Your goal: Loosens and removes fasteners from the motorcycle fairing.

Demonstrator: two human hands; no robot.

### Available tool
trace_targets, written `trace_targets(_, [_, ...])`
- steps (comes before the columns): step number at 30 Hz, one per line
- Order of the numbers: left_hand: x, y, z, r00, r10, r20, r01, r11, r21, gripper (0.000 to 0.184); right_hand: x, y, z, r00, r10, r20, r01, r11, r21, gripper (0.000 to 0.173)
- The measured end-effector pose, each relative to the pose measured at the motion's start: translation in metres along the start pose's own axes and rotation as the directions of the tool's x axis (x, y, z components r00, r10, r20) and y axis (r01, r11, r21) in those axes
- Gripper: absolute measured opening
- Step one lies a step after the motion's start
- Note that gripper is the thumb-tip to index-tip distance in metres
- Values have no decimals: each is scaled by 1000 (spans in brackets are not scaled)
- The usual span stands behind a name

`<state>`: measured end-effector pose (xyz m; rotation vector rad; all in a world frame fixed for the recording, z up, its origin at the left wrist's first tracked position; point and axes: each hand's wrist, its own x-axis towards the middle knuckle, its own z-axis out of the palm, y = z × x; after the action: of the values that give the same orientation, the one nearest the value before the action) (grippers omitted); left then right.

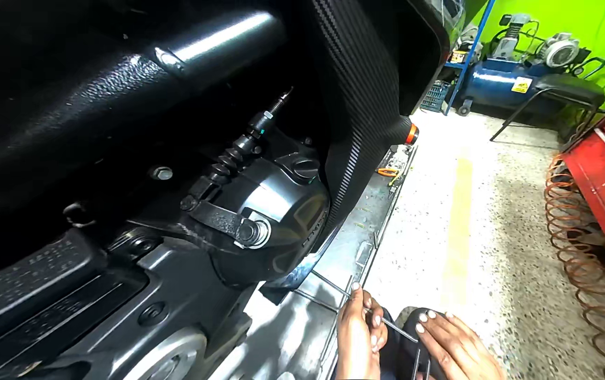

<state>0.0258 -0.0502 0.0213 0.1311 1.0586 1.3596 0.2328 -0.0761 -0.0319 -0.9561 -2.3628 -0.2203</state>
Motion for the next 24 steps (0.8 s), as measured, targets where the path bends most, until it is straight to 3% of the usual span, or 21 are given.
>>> trace_targets(4, [-1, 0, -1, 1000, 15, -3, -15, 1000, 7, 49, 15, -6, 0, 997, 42, -61, -36, 994, 104, 41])
trace_targets(8, [0, -2, 2, 999, 34, -19, -34, 999, -7, 48, 17, -15, 2, 974, 218, -59, -192, 936, 295, 48])
trace_targets(11, [0, -1, 1, 999, 46, -7, -46, 999, -9, 49, 18, -17, 8, 963, 250, -104, -209, 930, 302, 50])
trace_targets(14, [1, -1, 1, 999, 47, -8, -47, 999, 11, 49, 23, -24, 6, 962, 274, 9, -263, 912, 315, 41])
trace_targets(16, [1, 0, 0, 998, 57, -13, -57, 998, 11, 50, 36, -31, 7, 946, 310, 93, -319, 849, 422, 33])
trace_targets(24, [1, -7, -4, 989, 148, -21, -145, 982, 117, 53, 54, -37, 38, 873, 465, 149, -401, 510, 761, 27])
